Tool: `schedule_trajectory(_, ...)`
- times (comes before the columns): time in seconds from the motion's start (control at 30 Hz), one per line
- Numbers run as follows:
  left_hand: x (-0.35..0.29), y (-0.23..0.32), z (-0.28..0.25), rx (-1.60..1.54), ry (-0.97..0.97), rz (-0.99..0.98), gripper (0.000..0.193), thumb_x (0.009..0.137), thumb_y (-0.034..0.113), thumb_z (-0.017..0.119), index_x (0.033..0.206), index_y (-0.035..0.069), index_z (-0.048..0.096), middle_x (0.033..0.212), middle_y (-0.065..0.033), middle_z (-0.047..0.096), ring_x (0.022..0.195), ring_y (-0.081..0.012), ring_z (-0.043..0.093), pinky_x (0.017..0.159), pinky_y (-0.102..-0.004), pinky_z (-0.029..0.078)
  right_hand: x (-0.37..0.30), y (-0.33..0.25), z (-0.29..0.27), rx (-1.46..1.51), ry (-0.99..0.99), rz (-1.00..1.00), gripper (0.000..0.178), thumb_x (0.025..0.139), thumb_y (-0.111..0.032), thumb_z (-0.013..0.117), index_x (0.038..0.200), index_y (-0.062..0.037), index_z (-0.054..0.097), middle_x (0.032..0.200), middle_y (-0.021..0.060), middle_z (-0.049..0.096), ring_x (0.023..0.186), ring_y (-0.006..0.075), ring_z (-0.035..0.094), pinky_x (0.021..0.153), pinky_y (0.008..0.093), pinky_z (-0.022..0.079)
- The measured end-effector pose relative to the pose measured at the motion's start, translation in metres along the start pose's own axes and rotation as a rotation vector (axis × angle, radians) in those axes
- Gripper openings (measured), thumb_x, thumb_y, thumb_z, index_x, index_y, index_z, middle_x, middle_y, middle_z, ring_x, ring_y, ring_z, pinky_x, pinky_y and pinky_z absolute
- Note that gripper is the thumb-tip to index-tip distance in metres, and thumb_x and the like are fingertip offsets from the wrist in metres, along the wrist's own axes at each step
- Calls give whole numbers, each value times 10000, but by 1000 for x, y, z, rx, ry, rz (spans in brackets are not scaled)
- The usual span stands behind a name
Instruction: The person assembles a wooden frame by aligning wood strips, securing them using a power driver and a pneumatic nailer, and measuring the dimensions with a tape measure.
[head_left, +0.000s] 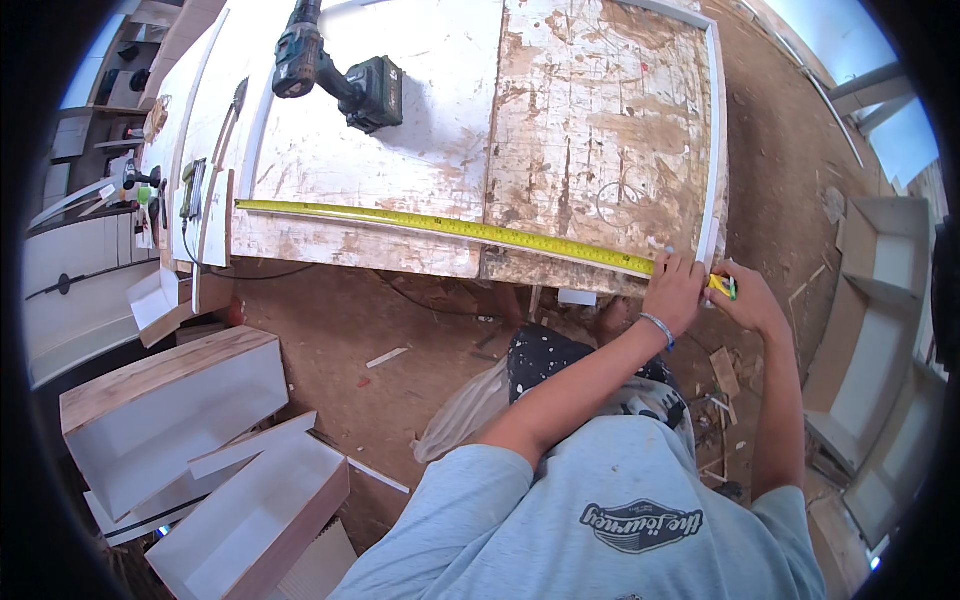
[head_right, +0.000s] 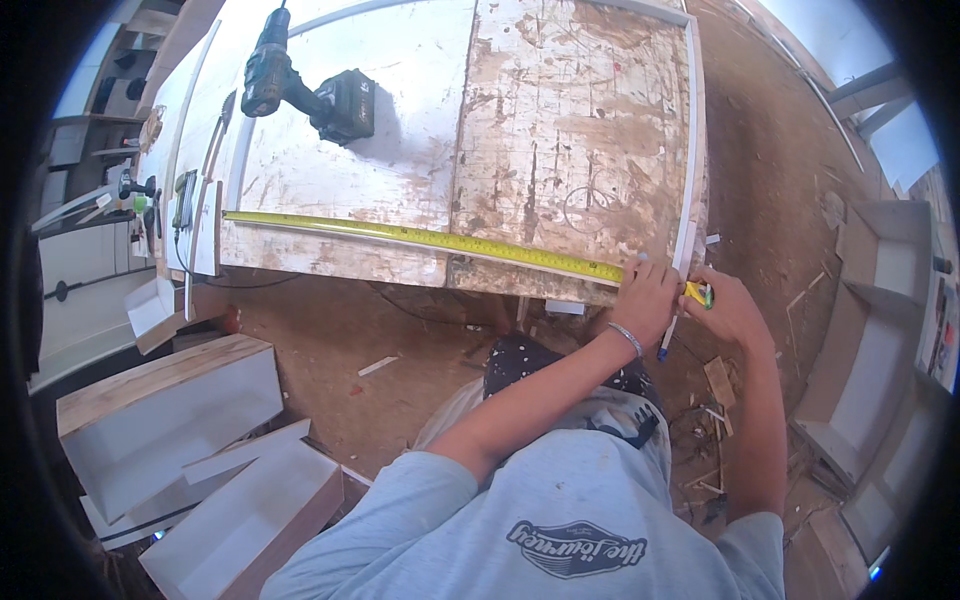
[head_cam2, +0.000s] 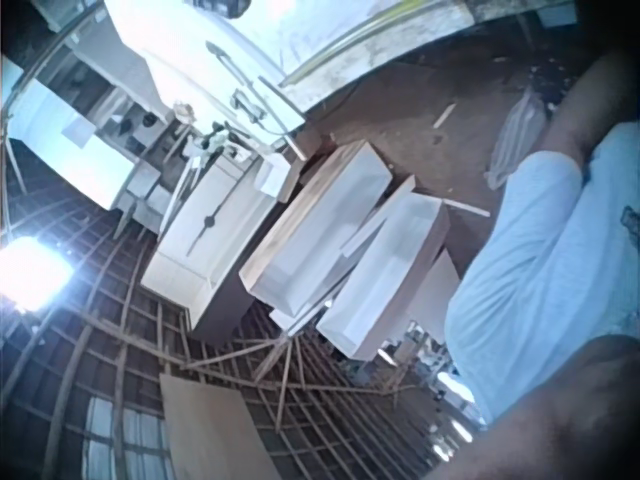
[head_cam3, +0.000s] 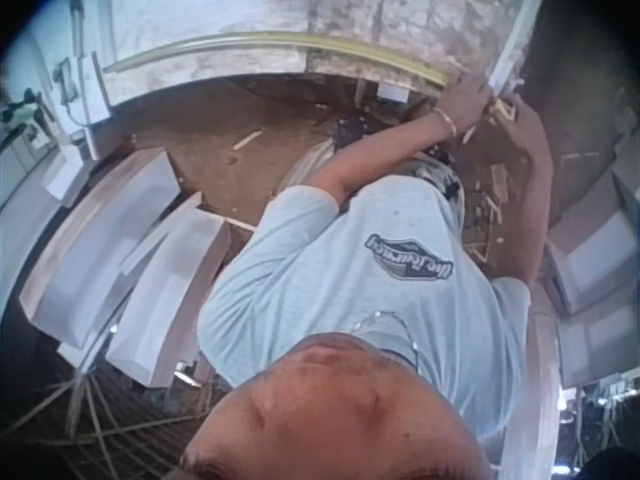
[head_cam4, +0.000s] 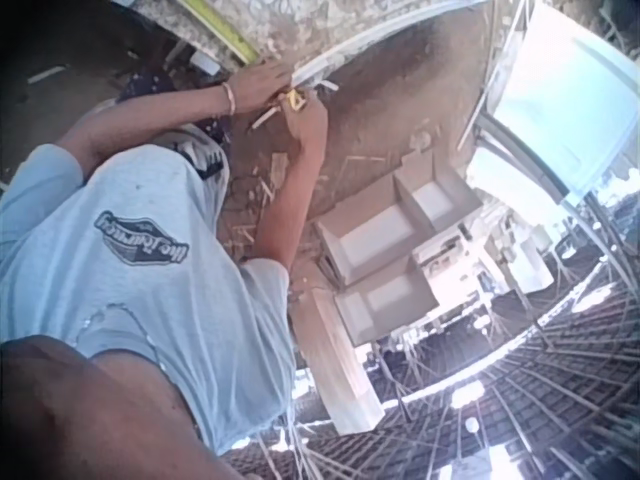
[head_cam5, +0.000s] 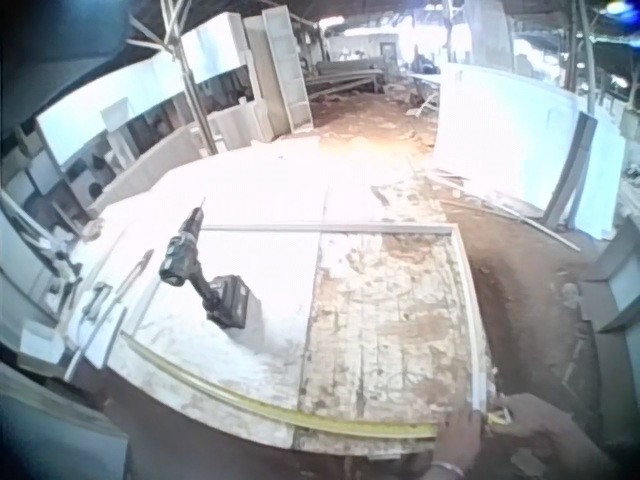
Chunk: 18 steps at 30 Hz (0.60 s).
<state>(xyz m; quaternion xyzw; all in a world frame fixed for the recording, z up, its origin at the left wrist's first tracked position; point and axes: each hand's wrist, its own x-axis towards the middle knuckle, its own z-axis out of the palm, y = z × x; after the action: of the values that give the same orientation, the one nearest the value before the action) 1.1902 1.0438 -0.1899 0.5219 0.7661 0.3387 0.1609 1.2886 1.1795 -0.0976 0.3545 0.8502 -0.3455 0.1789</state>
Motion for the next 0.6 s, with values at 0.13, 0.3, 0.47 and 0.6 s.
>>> schedule_trajectory(0.13, 0, 1, 0, 6, 11, -6, 208, 871, 218, 637, 995, 55, 599, 1042, -142, 596, 1116, -306, 540, 1117, -474, 310, 4, 9, 1, -10, -15, -65, 348, 821, -233, 727, 1064, 3, 644, 963, 191, 693, 899, 335, 664, 848, 402, 511)
schedule_trajectory(0.3, 2, 5, -3, 32, 70, -8, 216, 937, 256, 580, 986, 47, 601, 983, -146, 596, 1062, -316, 553, 1092, -497, 321, 6, 10, -2, 37, -7, -67, 332, 884, -241, 707, 1099, -2, 625, 966, 183, 690, 906, 309, 667, 855, 393, 510)
schedule_trajectory(0.47, 3, 5, 1, 47, 59, -11, 248, 938, 280, 579, 984, 38, 609, 984, -154, 604, 1041, -314, 563, 1067, -489, 338, 4, 6, 0, 119, 101, 40, 412, 946, -354, 686, 1147, -2, 618, 1012, 201, 697, 974, 329, 675, 879, 405, 505)
schedule_trajectory(0.6, 2, 3, 2, 64, 59, -3, 243, 922, 284, 593, 983, 50, 613, 999, -150, 604, 1051, -305, 559, 1061, -473, 339, -2, 6, 3, 71, 177, 3, 422, 936, -355, 698, 1145, 0, 606, 1011, 203, 691, 994, 351, 670, 892, 417, 502)
